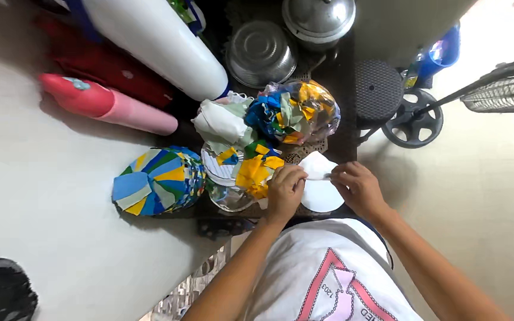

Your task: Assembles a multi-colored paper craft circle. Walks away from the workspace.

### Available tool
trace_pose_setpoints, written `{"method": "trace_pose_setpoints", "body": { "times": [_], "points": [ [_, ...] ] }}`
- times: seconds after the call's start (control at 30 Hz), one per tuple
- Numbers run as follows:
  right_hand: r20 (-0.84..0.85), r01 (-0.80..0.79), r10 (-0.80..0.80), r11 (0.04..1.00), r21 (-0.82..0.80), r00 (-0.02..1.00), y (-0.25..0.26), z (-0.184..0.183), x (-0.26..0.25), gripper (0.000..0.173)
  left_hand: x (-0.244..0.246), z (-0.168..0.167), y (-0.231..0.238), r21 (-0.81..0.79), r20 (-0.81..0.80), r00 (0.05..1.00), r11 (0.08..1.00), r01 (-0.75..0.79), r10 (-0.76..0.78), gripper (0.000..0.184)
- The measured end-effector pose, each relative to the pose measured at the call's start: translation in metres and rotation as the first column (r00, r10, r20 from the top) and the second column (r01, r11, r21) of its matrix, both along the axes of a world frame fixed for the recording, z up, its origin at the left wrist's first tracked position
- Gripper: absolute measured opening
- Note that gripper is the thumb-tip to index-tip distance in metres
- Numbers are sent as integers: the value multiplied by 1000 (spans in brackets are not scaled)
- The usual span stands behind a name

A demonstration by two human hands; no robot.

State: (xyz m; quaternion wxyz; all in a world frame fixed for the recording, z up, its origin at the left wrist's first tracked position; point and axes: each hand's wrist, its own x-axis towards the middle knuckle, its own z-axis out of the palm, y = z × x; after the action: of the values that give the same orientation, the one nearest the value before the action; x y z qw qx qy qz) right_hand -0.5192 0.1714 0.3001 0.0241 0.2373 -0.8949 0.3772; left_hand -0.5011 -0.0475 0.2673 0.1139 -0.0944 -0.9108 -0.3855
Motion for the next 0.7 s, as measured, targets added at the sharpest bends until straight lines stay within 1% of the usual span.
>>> {"method": "trace_pose_setpoints", "body": {
  "times": [0.03,0.1,0.17,0.33,0.4,0.47,0.53,0.6,0.67,0.7],
  "points": [
    [0,3,-3,999,33,1000,6,-18,9,20,5,-16,4,-25,5,1000,1000,19,-18,16],
    [57,4,-9,997,82,998,16,-54,26,22,16,-43,8,-77,53,997,995,65,-61,16],
    [96,2,-12,995,103,995,20,-77,37,22,22,-58,9,-117,98,991,988,105,-94,16],
    [38,-14,10,992,126,999,23,-90,45,20,26,-63,5,-155,100,981,972,179,-165,17],
    [14,-36,35,990,134,999,25,-92,45,20,27,-64,1,-149,118,973,965,217,-201,17],
    [30,-71,67,987,145,997,28,-91,45,21,28,-62,-2,-128,152,965,963,236,-216,17],
    [59,-69,62,989,128,996,29,-83,43,24,29,-58,-2,-97,162,971,977,192,-175,18],
    [48,-17,11,993,119,999,29,-76,38,26,29,-51,2,-90,176,982,992,86,-69,19],
    [22,5,-9,985,174,1000,26,-75,30,28,27,-44,7,-144,246,969,990,0,36,24],
    [20,-7,2,976,220,1000,25,-78,25,28,25,-41,9,-189,289,955,982,-12,68,29]
  ]
}}
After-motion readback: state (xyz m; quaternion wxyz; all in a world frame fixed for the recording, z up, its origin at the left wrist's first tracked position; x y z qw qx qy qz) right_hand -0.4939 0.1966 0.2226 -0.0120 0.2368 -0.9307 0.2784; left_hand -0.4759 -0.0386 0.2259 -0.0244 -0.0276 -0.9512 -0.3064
